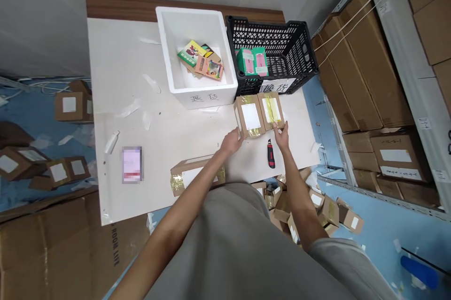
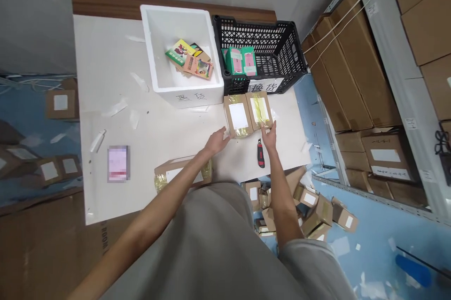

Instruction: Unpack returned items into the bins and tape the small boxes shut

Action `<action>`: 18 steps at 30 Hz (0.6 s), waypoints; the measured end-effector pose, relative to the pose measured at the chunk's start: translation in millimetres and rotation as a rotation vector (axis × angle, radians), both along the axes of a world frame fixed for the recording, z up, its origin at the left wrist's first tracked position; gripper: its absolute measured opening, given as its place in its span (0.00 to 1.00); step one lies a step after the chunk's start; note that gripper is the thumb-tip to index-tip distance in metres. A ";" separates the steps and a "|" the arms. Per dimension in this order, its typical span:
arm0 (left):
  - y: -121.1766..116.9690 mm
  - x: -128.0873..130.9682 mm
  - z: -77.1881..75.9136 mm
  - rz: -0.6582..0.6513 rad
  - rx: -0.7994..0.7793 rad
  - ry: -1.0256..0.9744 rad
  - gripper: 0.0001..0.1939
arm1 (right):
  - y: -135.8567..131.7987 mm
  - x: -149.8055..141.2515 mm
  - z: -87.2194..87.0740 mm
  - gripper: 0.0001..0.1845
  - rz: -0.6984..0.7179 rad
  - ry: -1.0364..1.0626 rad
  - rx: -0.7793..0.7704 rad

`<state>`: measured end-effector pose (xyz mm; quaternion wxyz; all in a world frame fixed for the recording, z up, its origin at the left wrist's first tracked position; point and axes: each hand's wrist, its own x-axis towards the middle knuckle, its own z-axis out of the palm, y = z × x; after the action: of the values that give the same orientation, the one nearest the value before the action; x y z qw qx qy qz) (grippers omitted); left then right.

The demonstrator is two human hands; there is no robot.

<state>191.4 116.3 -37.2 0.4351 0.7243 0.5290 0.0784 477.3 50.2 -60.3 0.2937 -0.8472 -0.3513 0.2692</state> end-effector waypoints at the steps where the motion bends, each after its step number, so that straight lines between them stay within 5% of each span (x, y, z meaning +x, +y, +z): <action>1: -8.9 -16.0 0.9 0.021 0.045 0.000 0.29 | -12.3 -8.1 -4.3 0.62 0.000 -0.014 -0.012; 5: -56.9 -109.7 3.3 0.190 0.295 -0.028 0.33 | -71.9 -43.7 -25.7 0.66 0.008 -0.119 -0.165; 11: -139.8 -245.2 0.1 0.550 0.338 0.054 0.36 | -125.1 -61.7 -43.7 0.47 -0.017 -0.149 -0.256; 14: -171.3 -274.5 -4.3 0.636 0.209 0.013 0.35 | -127.3 -62.2 -44.8 0.46 -0.047 -0.120 -0.254; 18: -192.2 -280.2 -8.8 0.655 0.107 -0.133 0.28 | -128.7 -74.1 -39.6 0.41 -0.089 -0.035 -0.225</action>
<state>-88.8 -75.9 -46.0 0.3816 0.5312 0.6993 0.2886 403.2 -78.6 -100.0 0.2023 -0.8942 -0.2857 0.2788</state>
